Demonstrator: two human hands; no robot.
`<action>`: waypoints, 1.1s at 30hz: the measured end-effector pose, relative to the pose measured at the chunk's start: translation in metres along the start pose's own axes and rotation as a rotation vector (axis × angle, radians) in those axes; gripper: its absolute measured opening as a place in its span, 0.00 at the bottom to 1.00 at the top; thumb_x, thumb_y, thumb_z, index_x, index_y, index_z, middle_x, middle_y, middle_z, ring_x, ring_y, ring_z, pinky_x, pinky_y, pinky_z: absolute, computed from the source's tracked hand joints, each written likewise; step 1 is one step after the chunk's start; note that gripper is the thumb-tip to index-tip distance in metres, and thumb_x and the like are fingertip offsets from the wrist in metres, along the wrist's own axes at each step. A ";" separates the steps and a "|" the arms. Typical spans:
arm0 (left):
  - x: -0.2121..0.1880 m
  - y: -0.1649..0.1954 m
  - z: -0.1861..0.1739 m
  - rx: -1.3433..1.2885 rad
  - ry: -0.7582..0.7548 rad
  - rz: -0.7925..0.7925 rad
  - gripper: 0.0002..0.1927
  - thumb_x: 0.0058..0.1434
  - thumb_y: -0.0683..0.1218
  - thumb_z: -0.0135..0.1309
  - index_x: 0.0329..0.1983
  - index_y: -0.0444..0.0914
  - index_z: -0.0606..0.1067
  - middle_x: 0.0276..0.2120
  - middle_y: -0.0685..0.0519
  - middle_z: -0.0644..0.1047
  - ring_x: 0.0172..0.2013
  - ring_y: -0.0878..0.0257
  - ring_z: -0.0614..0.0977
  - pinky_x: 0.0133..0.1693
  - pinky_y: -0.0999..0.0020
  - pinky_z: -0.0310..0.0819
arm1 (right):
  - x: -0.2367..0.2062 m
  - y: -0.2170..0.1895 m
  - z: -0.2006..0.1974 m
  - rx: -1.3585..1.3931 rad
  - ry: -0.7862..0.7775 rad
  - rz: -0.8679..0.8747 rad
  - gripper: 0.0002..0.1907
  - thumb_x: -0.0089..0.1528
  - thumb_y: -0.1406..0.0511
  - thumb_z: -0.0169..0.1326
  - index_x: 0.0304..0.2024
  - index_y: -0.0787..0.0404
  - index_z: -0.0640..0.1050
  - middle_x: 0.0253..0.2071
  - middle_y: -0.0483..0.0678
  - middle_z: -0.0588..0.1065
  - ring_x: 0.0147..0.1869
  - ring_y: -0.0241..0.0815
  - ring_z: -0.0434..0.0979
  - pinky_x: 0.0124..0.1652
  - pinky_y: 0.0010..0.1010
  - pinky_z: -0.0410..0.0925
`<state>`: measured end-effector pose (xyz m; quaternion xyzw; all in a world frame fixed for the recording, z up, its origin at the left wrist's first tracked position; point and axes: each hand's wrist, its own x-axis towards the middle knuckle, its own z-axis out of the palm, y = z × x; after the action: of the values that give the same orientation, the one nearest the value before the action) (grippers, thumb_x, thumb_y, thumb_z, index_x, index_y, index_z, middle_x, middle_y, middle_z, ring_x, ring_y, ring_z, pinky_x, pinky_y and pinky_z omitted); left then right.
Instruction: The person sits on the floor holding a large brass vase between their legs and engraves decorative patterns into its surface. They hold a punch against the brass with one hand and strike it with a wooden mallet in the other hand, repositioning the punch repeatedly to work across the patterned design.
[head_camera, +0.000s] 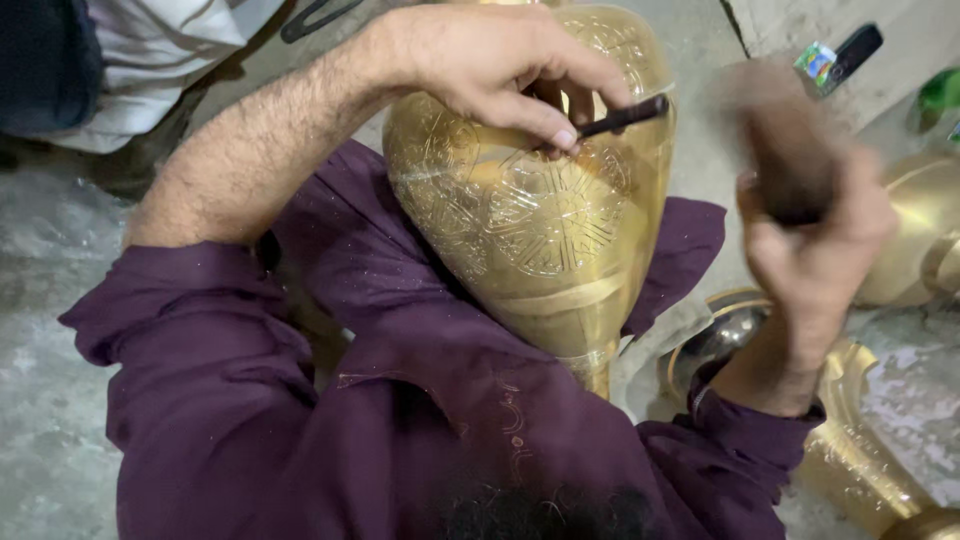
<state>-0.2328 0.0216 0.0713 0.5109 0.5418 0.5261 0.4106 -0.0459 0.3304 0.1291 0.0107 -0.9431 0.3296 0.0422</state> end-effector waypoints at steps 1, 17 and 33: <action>-0.003 -0.001 0.004 -0.063 0.026 -0.026 0.24 0.71 0.41 0.56 0.69 0.38 0.68 0.40 0.53 0.83 0.39 0.67 0.86 0.44 0.69 0.83 | 0.004 0.004 -0.002 0.055 -0.013 0.021 0.17 0.65 0.72 0.66 0.52 0.68 0.73 0.39 0.52 0.78 0.38 0.41 0.79 0.41 0.31 0.71; -0.035 0.008 0.158 -0.188 1.261 -0.026 0.21 0.76 0.34 0.55 0.67 0.30 0.61 0.51 0.44 0.81 0.50 0.59 0.88 0.49 0.68 0.90 | 0.057 -0.021 -0.003 -0.720 -0.475 -0.328 0.18 0.64 0.60 0.69 0.49 0.62 0.77 0.29 0.55 0.78 0.28 0.56 0.80 0.29 0.43 0.71; -0.023 0.002 0.175 0.051 1.402 0.016 0.14 0.77 0.33 0.54 0.60 0.31 0.64 0.45 0.46 0.82 0.48 0.58 0.90 0.51 0.68 0.89 | 0.124 -0.014 -0.008 -0.483 -0.621 -0.531 0.04 0.68 0.70 0.58 0.43 0.66 0.78 0.22 0.52 0.75 0.23 0.44 0.77 0.24 0.32 0.69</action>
<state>-0.0569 0.0248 0.0519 0.0647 0.6872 0.7217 -0.0518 -0.1679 0.3256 0.1544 0.3392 -0.9255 0.0598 -0.1577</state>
